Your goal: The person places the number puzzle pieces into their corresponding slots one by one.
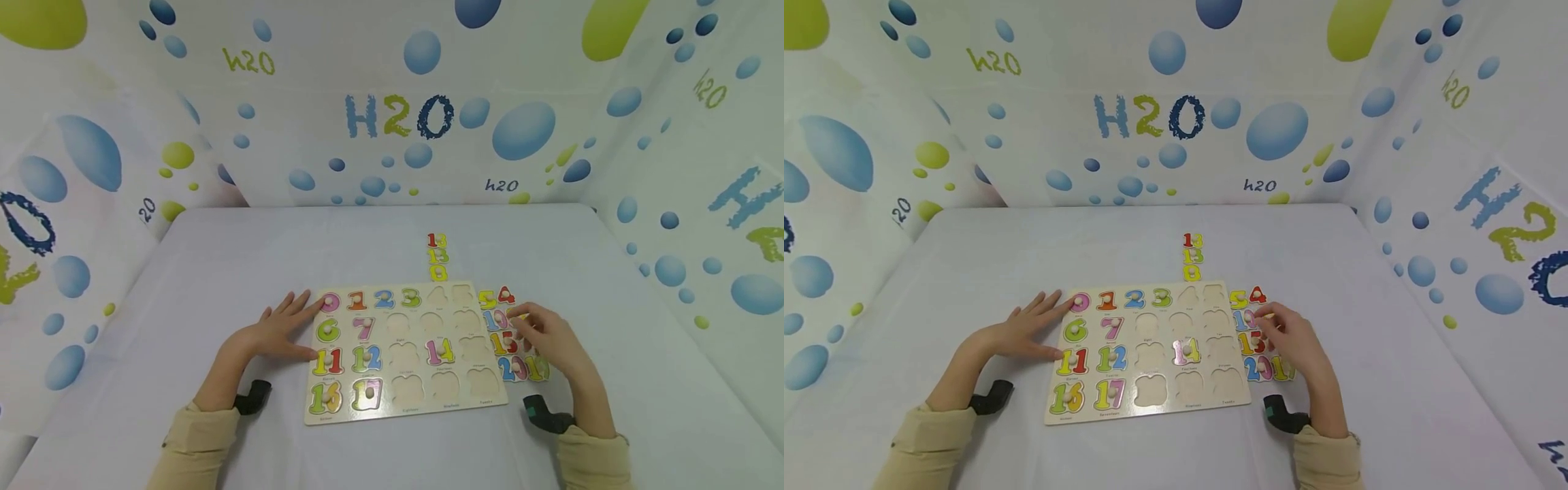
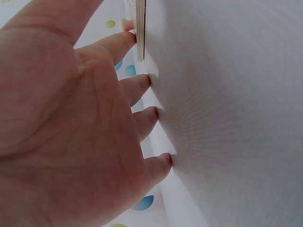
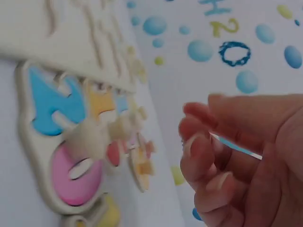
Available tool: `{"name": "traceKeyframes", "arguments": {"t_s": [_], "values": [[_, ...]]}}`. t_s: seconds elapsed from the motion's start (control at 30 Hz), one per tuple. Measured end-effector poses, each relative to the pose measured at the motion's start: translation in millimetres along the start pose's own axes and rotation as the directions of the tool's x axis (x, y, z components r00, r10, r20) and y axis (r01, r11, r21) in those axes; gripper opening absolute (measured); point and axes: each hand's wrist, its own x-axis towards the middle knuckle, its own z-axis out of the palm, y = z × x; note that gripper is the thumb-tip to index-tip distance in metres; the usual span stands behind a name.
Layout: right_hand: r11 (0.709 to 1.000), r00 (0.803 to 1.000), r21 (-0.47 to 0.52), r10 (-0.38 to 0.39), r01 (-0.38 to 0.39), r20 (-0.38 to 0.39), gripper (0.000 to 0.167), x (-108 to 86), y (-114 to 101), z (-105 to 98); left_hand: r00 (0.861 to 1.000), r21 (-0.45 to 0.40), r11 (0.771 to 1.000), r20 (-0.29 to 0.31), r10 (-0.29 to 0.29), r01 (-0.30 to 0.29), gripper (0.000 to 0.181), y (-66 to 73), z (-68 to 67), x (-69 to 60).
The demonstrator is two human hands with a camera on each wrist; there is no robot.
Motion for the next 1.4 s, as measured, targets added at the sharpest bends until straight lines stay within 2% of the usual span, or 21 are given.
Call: {"name": "traceKeyframes", "arguments": {"t_s": [0.07, 0.13, 0.2, 0.27, 0.33, 0.43, 0.57, 0.67, 0.77, 0.83, 0.9, 0.97, 1.0, 1.07, 1.2, 1.3, 1.4], "values": [[0.996, 0.999, -0.082, -0.041, 0.039, -0.025, 0.018, 0.5, -1.1, 4.0, 1.000, 0.000, 1.000, 0.002, -0.003, 0.003, 0.097, 0.1, 0.1, -0.7], [0.981, 0.990, -0.138, -0.139, 0.137, -0.001, 0.020, 3.3, -7.5, 17.9, 1.000, -0.003, 1.000, 0.004, -0.004, 0.004, 0.097, 0.3, 0.1, -1.4], [0.954, 0.970, -0.176, -0.233, 0.241, 0.064, 0.025, 6.1, -16.5, 35.7, 1.000, -0.013, 1.000, 0.005, -0.001, 0.001, 0.096, 0.9, -0.6, -2.0], [0.924, 0.948, -0.221, -0.283, 0.311, 0.148, 0.028, 7.7, -24.9, 52.3, 1.000, -0.017, 1.000, 0.005, 0.003, -0.003, 0.096, 1.4, -1.3, -2.0], [0.907, 0.941, -0.273, -0.274, 0.321, 0.198, 0.026, 8.2, -30.4, 65.9, 1.000, -0.020, 1.000, 0.006, 0.007, -0.007, 0.096, 1.9, -2.1, -1.7], [0.895, 0.950, -0.334, -0.238, 0.295, 0.201, 0.017, 9.5, -34.5, 78.2, 1.000, -0.016, 1.000, 0.011, 0.007, -0.007, 0.096, 2.1, -2.7, -0.9], [0.917, 0.969, -0.329, -0.177, 0.226, 0.173, 0.010, 13.0, -36.6, 85.4, 1.000, -0.012, 1.000, 0.014, 0.004, -0.004, 0.096, 2.2, -3.3, -0.1], [0.937, 0.969, -0.284, -0.153, 0.204, 0.192, 0.008, 14.5, -37.0, 84.3, 1.000, -0.010, 1.000, 0.012, 0.002, -0.002, 0.097, 1.9, -3.3, 0.0], [0.953, 0.964, -0.214, -0.171, 0.215, 0.205, 0.014, 13.0, -31.4, 71.1, 1.000, -0.008, 1.000, 0.011, 0.002, -0.002, 0.097, 1.5, -2.8, 0.1], [0.962, 0.974, -0.187, -0.169, 0.197, 0.153, 0.016, 10.3, -24.0, 55.2, 1.000, -0.006, 1.000, 0.011, 0.006, -0.006, 0.097, 1.0, -2.3, 0.5], [0.972, 0.992, -0.202, -0.108, 0.119, 0.065, 0.015, 6.5, -15.5, 38.0, 1.000, -0.006, 1.000, 0.013, 0.008, -0.008, 0.096, 0.9, -2.0, 0.8], [0.973, 1.000, -0.231, -0.021, 0.020, -0.004, 0.011, 2.7, -8.0, 23.5, 1.000, -0.004, 1.000, 0.015, 0.009, -0.009, 0.096, 0.8, -1.8, 0.9], [0.970, 1.000, -0.243, 0.020, -0.023, -0.012, 0.010, 1.3, -4.5, 18.0, 1.000, -0.006, 1.000, 0.015, 0.008, -0.007, 0.096, 0.9, -1.8, 0.9], [0.962, 0.996, -0.261, 0.087, -0.078, 0.023, 0.009, -0.3, 1.4, 11.8, 1.000, -0.007, 1.000, 0.018, 0.004, -0.004, 0.097, 1.1, -2.0, 0.4], [0.962, 0.984, -0.239, 0.158, -0.134, 0.082, 0.008, 1.8, 8.8, 11.5, 1.000, -0.003, 1.000, 0.016, 0.004, -0.004, 0.097, -0.1, -1.6, 0.0], [0.954, 0.976, -0.227, 0.212, -0.195, 0.055, 0.008, 3.0, 11.5, 12.7, 1.000, -0.003, 1.000, 0.014, 0.010, -0.010, 0.096, -1.1, -1.3, 0.0], [0.952, 0.978, -0.234, 0.207, -0.198, 0.013, 0.008, 1.6, 12.3, 10.9, 1.000, -0.006, 1.000, 0.014, 0.011, -0.011, 0.097, -1.5, -0.4, 0.2]]}}
